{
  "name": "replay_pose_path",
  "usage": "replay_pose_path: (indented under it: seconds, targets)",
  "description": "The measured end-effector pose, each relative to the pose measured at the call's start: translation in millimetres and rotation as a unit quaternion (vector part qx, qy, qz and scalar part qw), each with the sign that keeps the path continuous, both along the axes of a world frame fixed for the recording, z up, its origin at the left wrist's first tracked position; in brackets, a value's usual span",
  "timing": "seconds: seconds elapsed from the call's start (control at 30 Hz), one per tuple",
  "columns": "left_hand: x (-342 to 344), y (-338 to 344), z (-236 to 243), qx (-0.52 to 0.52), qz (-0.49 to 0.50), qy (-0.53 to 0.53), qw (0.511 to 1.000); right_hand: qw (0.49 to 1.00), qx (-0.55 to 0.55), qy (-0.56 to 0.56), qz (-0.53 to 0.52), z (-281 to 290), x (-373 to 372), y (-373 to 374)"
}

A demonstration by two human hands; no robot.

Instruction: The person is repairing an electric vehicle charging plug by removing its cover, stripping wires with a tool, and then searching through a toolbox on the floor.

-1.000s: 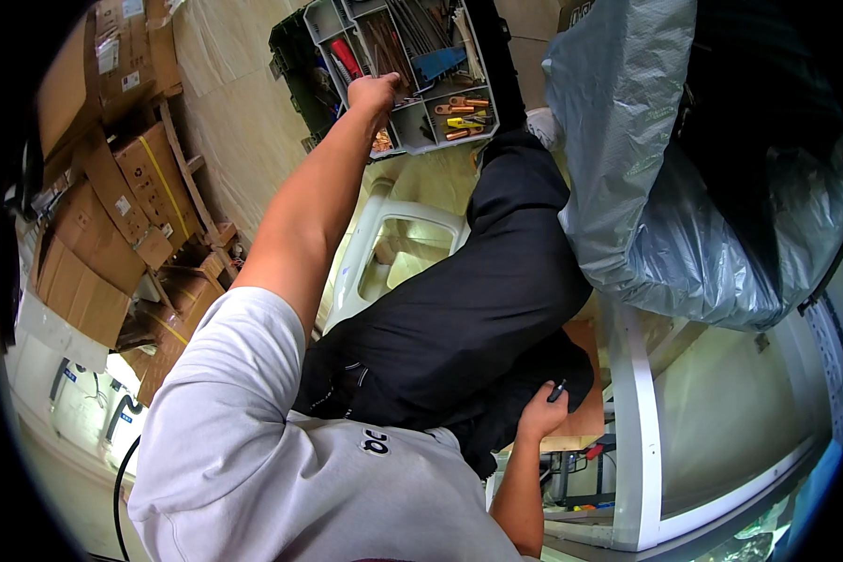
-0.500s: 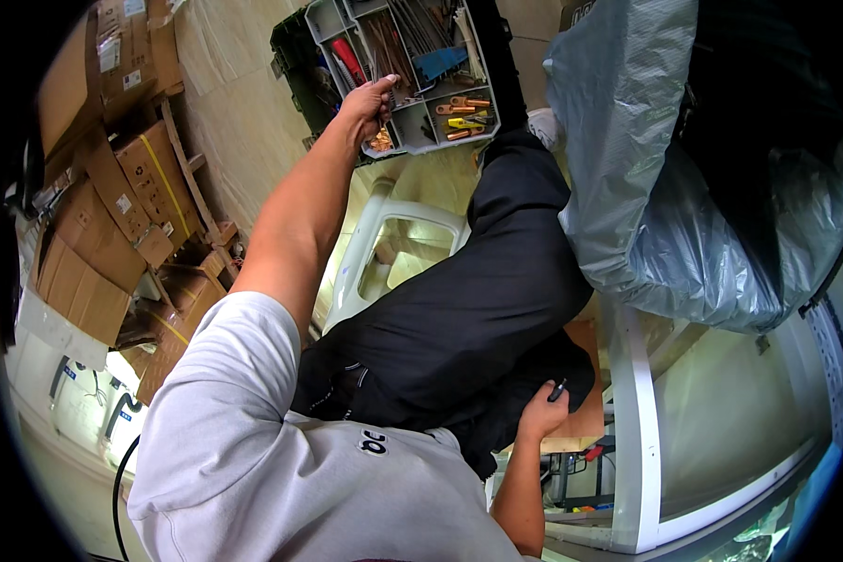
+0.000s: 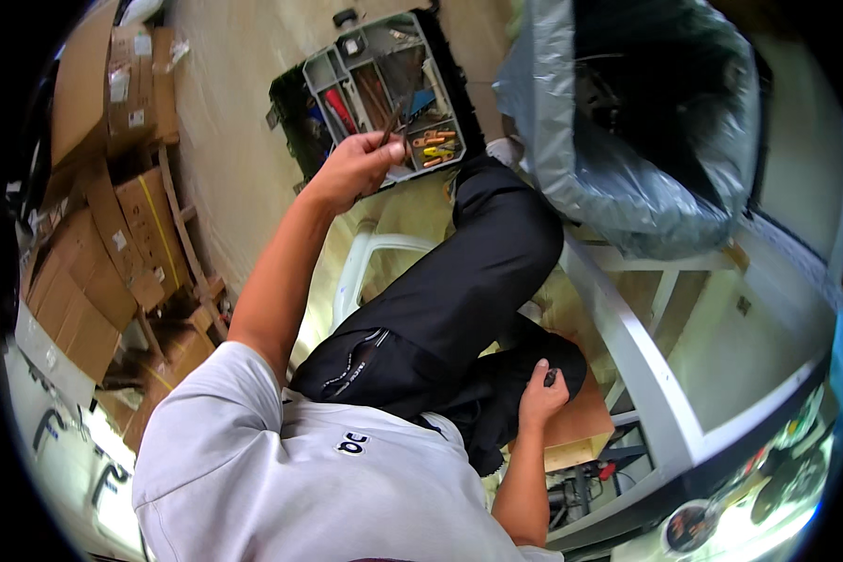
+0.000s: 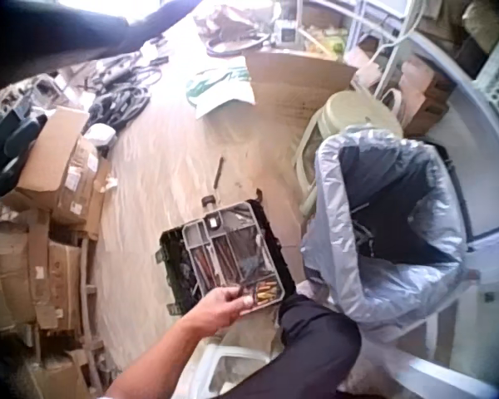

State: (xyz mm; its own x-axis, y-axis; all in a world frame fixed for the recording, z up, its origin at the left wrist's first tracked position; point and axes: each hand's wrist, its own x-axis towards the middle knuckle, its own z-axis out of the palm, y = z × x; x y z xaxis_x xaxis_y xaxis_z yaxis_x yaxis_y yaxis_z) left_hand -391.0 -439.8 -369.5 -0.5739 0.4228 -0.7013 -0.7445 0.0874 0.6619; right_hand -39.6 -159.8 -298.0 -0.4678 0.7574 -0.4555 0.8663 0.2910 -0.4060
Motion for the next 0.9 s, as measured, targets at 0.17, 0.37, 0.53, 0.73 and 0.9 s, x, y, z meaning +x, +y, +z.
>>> replay_pose_path:
  seconds: [0.17, 0.37, 0.53, 0.73, 0.9]
  targets:
    - [25.0, 20.5, 100.0, 0.073, -0.161, 0.182, 0.967, 0.956, -0.043, 0.289, -0.035, 88.1, -76.5, -57.2]
    - [84.9, 45.5, 190.9, 0.085, -0.374, 0.289, 0.877, 0.888, -0.039, 0.459, 0.005, 196.3, -82.0, -64.3]
    - [132.8, 80.0, 211.2, 0.14, -0.439, 0.241, 0.854, 0.877, -0.085, 0.472, -0.028, 208.1, -6.8, -52.1]
    - [185.3, 130.9, 250.7, 0.184, -0.456, 0.303, 0.816, 0.9, -0.1, 0.421, -0.059, 207.9, 91.4, -63.2]
    - [244.6, 179.4, 274.0, 0.274, -0.413, 0.274, 0.824, 0.838, -0.077, 0.497, -0.211, 202.6, 145.7, -80.3]
